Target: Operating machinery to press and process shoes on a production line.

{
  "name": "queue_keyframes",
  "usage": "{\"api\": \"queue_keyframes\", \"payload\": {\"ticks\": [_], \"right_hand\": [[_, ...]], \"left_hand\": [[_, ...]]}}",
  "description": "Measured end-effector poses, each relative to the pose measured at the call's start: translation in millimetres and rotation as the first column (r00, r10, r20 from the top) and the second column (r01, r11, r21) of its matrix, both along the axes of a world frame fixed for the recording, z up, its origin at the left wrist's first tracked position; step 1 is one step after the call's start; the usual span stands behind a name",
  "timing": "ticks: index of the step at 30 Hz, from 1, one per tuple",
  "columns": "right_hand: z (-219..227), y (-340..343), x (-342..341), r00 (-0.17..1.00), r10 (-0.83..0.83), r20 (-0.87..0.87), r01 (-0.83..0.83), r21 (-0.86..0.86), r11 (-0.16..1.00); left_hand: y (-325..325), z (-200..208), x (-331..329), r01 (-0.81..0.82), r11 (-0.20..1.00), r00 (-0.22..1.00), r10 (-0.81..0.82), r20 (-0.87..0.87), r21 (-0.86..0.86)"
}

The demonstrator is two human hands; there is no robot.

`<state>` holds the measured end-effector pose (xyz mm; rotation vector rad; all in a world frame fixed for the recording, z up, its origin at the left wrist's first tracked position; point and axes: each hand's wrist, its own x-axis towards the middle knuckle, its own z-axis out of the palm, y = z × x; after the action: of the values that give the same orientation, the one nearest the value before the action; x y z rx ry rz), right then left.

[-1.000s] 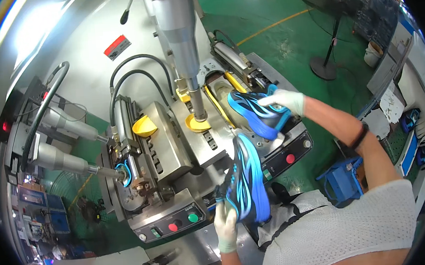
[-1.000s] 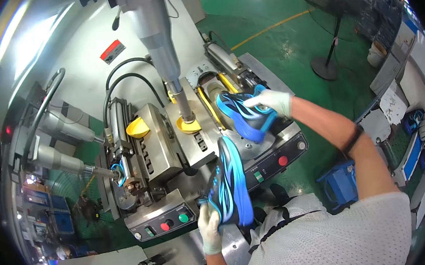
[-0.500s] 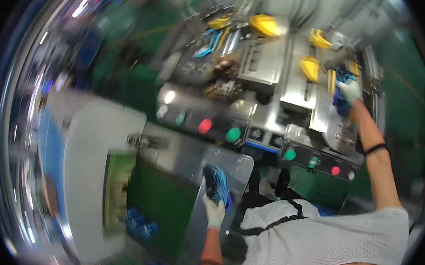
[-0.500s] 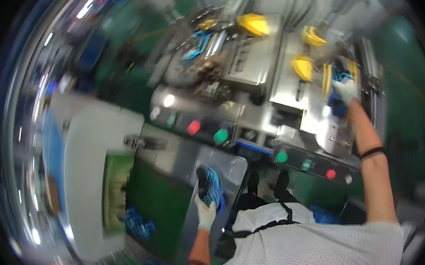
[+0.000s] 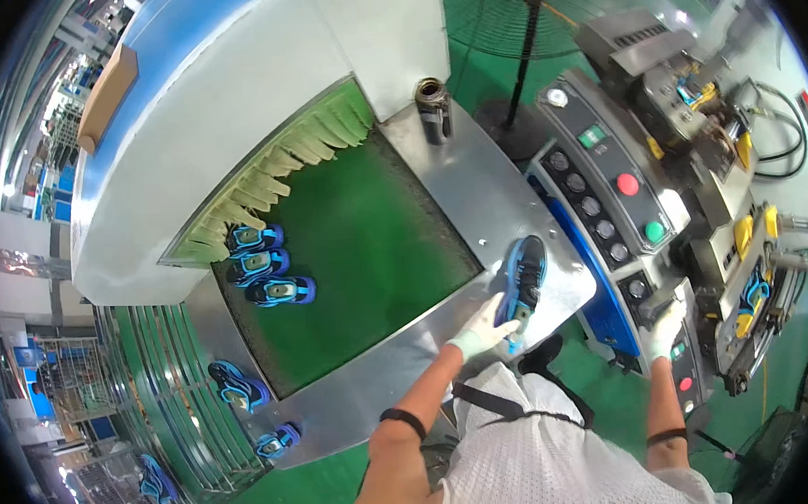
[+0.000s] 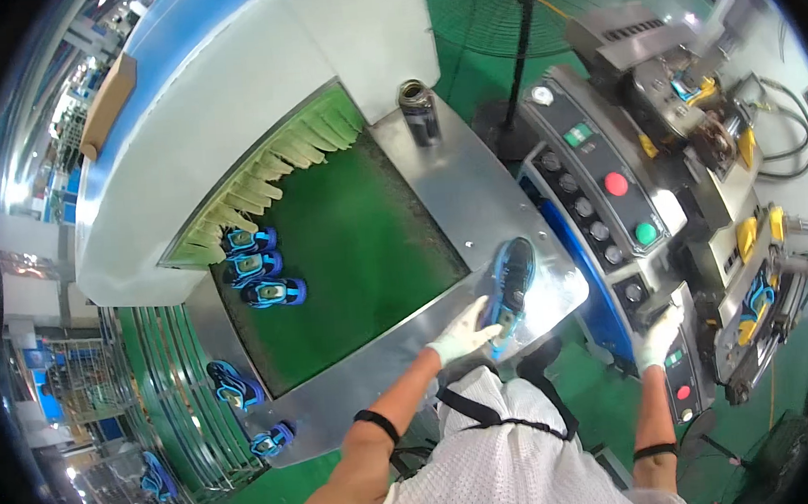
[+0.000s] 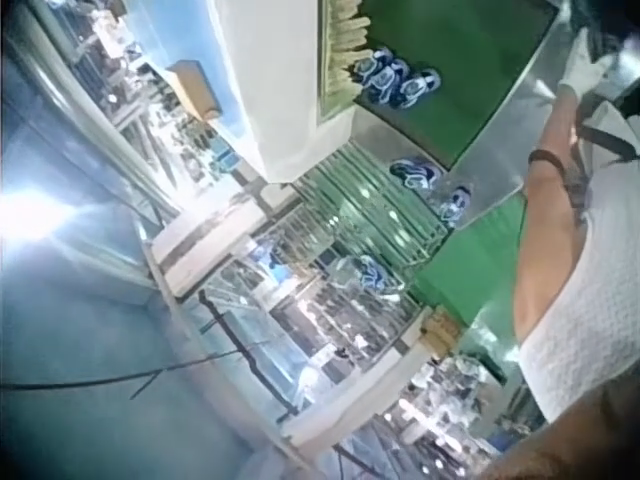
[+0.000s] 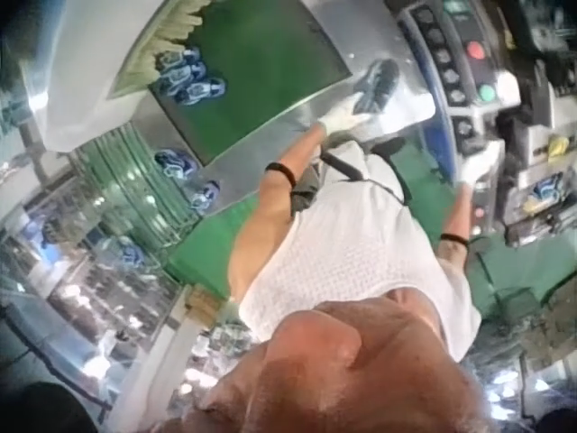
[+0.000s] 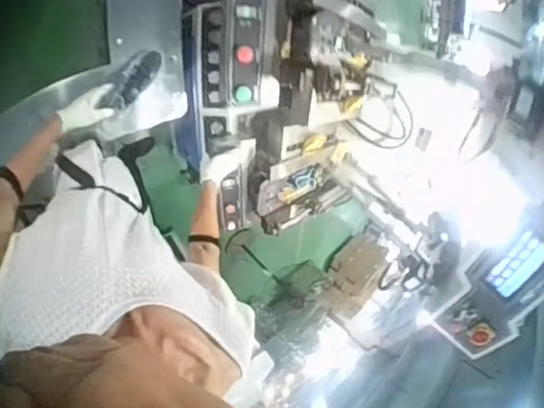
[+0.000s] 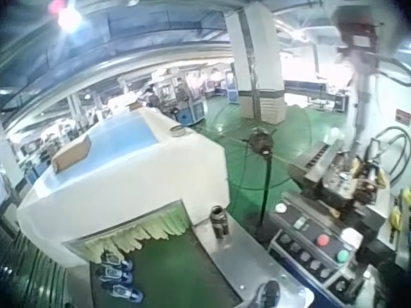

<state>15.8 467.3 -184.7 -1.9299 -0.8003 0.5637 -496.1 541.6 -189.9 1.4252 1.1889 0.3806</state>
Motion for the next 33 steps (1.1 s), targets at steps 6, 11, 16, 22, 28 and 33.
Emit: {"api": "queue_keyframes", "payload": {"ticks": [6, 11, 16, 22, 28, 33], "right_hand": [[59.2, -39.2, -31.2, 0.665, 0.468, 0.583, -0.154, -0.506, 0.849], [53.9, -71.3, -100.6, 0.820, 0.515, 0.249, -0.183, -0.739, 0.649], [52.4, 20.2, -242.0, 0.735, 0.677, -0.050, -0.579, -0.566, 0.587], [170.5, 116.0, -478.3, 0.540, 0.689, -0.483, -0.841, -0.283, 0.461], [82.4, 94.1, -478.8, 0.395, 0.919, 0.013, -0.850, -0.375, 0.370], [165.1, 83.8, -312.3, 0.582, 0.770, -0.262, -0.808, -0.077, 0.584]], "left_hand": [[36.0, -28.5, -310.6, -0.776, 0.157, 0.338, 0.921, 0.193, 0.611], [39.2, -35.8, -463.0, -0.456, 0.528, 0.073, 0.824, -0.562, 0.716], [33.1, -44.8, -497.7, -0.394, 0.598, 0.180, 0.795, -0.580, 0.698], [22.0, 25.4, -368.8, -0.313, 0.662, 0.563, 0.706, -0.429, 0.681], [47.9, 131.3, -126.2, -0.015, 0.794, 0.970, 0.158, -0.183, 0.607], [88.4, 222.3, 27.7, 0.119, 0.714, 0.944, -0.297, 0.145, 0.690]]}}
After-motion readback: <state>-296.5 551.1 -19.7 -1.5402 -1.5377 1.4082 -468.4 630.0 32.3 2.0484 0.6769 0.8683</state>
